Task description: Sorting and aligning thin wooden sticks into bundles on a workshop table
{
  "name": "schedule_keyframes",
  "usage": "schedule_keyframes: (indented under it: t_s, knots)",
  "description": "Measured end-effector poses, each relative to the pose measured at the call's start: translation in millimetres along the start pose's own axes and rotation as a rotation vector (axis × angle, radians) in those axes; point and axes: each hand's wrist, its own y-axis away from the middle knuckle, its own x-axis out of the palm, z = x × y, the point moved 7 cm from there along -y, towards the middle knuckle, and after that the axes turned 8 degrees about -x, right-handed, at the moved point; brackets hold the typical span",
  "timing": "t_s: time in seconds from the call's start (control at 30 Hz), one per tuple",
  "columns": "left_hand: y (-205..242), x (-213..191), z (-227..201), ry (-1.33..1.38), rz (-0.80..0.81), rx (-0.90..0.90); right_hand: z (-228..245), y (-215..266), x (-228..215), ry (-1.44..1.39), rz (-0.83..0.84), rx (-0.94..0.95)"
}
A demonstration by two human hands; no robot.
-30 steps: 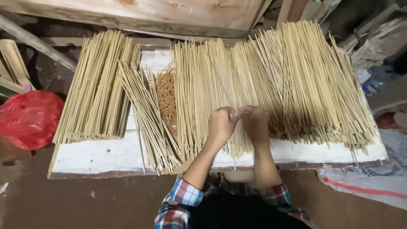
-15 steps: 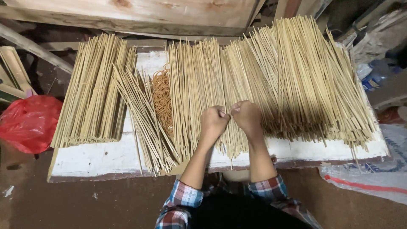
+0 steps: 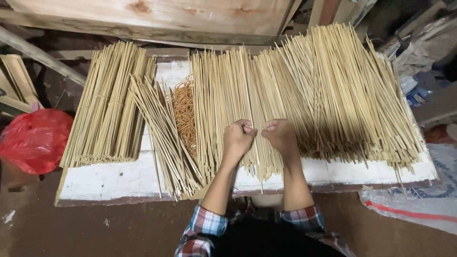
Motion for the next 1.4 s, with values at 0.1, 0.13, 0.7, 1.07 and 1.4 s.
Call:
schedule_keyframes:
  t_s: [0.1, 0.13, 0.7, 1.07, 1.4]
  knots:
    - [3, 5, -3, -0.006, 0.023, 0.015, 14, 8, -11, -0.123, -0.017, 0.02]
    - [8, 5, -4, -0.008, 0.03, 0.012, 14, 13, -15, -0.123, -0.018, 0.029]
    - [-9, -6, 9, 0.109, -0.013, -0.025, 4, 8, -10, -0.133, -0.009, 0.055]
    - [-7, -7, 17, 0.081, -0.02, -0.039, 39, 7, -9, 0.135, 0.108, 0.021]
    - [-11, -1, 19, 0.06, 0.025, -0.019, 19, -3, 7, 0.229, 0.091, 0.001]
